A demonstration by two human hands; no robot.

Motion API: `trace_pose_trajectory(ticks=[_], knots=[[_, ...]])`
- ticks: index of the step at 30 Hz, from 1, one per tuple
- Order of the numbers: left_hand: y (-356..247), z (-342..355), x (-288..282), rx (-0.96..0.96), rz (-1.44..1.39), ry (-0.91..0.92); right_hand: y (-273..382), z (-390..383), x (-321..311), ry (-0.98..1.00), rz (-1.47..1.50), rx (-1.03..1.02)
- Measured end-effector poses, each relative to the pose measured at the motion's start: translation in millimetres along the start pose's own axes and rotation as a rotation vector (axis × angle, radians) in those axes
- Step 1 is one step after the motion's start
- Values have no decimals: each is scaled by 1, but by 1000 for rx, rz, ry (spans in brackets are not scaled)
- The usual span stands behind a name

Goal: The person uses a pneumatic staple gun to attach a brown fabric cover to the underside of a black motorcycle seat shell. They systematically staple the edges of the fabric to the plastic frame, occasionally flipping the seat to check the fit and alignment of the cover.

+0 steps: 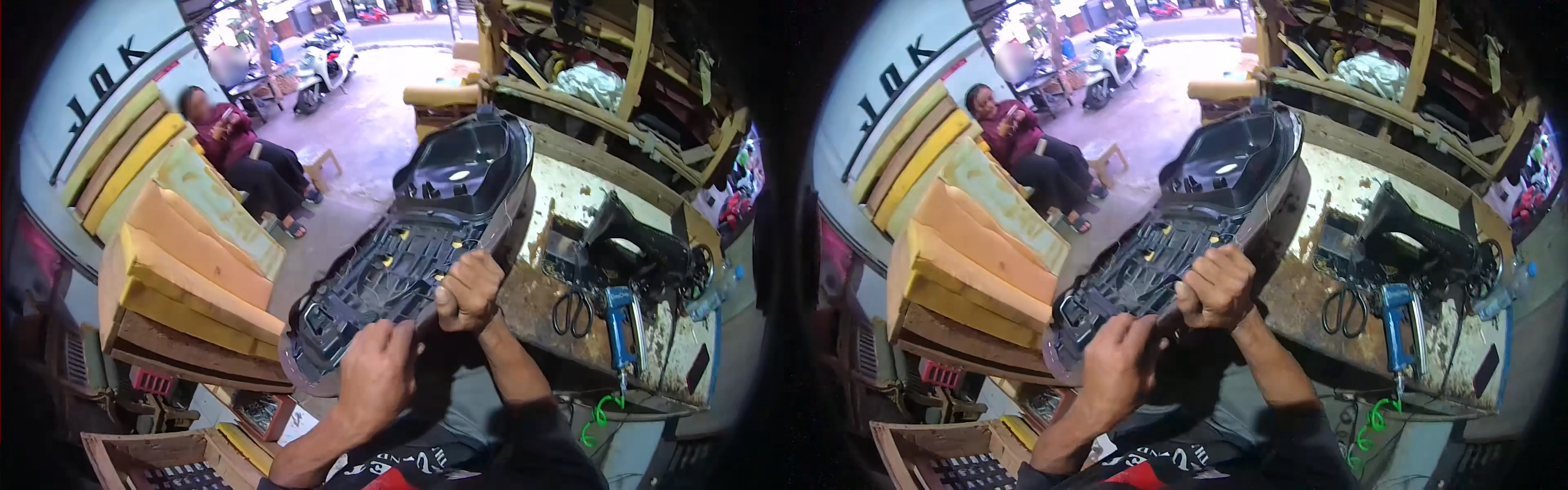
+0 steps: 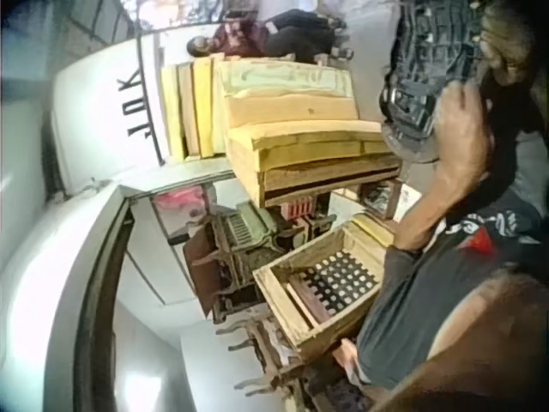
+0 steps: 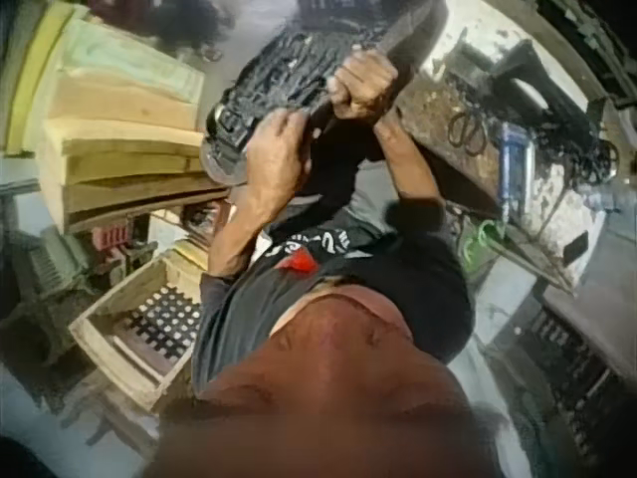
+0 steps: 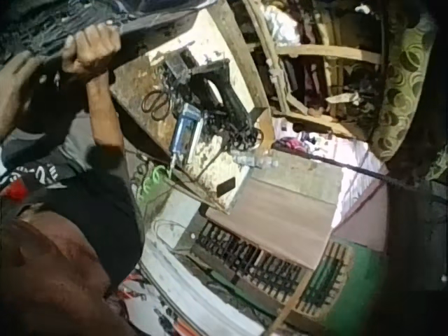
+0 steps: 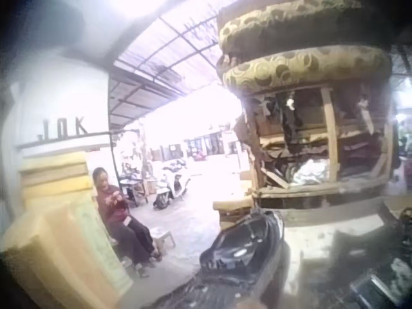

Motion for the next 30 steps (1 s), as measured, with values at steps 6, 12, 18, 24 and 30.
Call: trace_pose_trajectory(ticks=[6, 12, 18, 24, 30], knots=[[-7, -85, 110, 104, 8, 103, -20, -58, -115, 90, -542, 415], [-8, -82, 121, 96, -7, 75, -76, -144, -267, 771, -1121, 1054], [5, -70, 104, 156, 52, 52, -128, -160, -284, 804, -1132, 1278], [11, -72, 114, 90, -97, 80, -70, -64, -234, 725, -1105, 1224], [17, -79, 115, 31, -147, 192, 22, 21, -83, 1080, -466, 1282]])
Point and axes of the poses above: each hand's wrist, its own z-axis towards the middle knuckle, its own x-axis out of the palm, y = z × x, the point moved 6 cm from there along z, towards the middle knuckle, and after that the axes turned 7 degrees about -y, right-handed, at the moved point
